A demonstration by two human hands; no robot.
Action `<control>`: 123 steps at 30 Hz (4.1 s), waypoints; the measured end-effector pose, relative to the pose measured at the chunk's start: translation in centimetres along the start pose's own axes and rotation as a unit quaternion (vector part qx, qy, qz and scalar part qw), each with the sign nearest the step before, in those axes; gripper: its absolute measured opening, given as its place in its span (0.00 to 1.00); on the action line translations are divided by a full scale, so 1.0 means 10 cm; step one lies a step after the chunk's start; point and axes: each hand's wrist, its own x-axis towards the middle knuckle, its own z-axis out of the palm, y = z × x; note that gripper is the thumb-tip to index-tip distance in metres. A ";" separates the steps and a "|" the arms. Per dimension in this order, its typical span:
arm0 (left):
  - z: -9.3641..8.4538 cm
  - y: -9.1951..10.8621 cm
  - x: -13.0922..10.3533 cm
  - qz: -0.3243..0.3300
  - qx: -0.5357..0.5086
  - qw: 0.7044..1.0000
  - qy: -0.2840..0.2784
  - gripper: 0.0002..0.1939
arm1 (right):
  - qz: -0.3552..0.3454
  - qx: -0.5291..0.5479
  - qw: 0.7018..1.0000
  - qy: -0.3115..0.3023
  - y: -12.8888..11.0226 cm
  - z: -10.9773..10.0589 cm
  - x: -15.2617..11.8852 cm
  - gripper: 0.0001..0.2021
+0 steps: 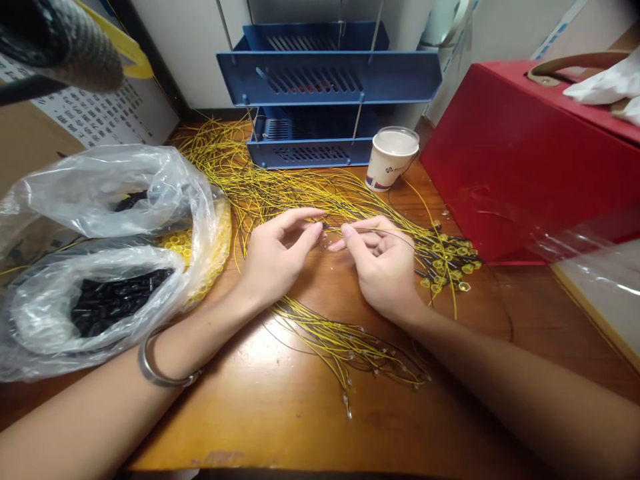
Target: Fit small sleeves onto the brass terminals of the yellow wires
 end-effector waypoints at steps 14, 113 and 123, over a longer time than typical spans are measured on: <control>0.02 0.03 -0.05 0.021 0.022 0.999 0.011 0.08 | 0.003 -0.067 0.998 0.009 0.00 -0.01 -0.01 0.08; 0.02 0.08 -0.08 0.041 0.070 0.997 0.005 0.06 | -0.036 -0.123 0.992 0.007 -0.04 -0.03 -0.03 0.06; 0.02 0.07 -0.08 0.044 0.069 0.997 0.008 0.06 | -0.028 -0.086 0.996 -0.008 -0.08 -0.04 -0.02 0.07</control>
